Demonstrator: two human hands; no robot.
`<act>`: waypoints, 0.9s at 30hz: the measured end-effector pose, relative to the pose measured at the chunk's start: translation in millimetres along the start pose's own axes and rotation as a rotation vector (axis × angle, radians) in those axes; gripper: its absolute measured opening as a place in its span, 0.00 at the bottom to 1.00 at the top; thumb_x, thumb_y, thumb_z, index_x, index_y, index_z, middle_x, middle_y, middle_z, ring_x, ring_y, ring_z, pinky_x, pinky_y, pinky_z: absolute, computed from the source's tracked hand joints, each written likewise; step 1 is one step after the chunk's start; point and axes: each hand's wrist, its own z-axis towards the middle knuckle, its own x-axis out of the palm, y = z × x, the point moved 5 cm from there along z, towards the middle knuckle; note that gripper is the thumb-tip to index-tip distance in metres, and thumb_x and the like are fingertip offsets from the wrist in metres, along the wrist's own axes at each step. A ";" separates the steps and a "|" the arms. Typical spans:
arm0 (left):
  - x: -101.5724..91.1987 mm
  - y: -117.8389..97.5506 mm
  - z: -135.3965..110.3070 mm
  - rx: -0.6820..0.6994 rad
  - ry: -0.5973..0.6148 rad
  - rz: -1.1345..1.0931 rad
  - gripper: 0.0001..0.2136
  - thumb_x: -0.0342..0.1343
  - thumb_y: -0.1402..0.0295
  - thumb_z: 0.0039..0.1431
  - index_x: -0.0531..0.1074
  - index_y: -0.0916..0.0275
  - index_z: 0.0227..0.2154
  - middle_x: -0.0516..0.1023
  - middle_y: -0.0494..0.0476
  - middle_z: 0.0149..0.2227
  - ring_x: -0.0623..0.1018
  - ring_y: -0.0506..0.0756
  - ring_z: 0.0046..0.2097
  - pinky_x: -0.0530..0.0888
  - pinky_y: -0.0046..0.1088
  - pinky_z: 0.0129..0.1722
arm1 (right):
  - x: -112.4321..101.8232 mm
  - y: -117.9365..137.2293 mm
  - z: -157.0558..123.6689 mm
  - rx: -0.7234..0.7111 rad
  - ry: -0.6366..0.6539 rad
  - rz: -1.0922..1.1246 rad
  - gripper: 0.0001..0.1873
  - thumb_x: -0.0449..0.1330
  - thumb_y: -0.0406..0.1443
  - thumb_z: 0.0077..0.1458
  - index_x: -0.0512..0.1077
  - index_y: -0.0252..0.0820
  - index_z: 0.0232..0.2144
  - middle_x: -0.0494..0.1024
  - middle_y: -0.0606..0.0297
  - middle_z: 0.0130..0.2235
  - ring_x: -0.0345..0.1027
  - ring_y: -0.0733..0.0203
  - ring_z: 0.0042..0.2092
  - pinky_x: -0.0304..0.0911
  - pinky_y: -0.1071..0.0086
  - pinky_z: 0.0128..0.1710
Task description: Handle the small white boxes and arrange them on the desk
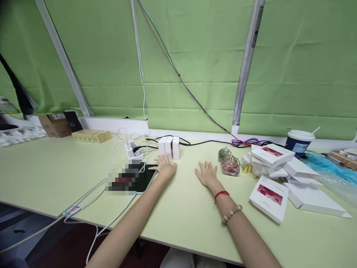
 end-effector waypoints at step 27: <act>9.6 -41.3 -27.4 0.458 -0.334 -0.201 0.30 0.48 0.61 0.57 0.49 0.59 0.62 0.52 0.69 0.62 0.55 0.66 0.62 0.52 0.45 0.59 | 1.0 -1.4 -4.1 0.004 -0.042 -0.060 0.30 0.39 0.48 0.61 0.50 0.45 0.62 0.47 0.56 0.64 0.36 0.49 0.64 0.35 0.48 0.60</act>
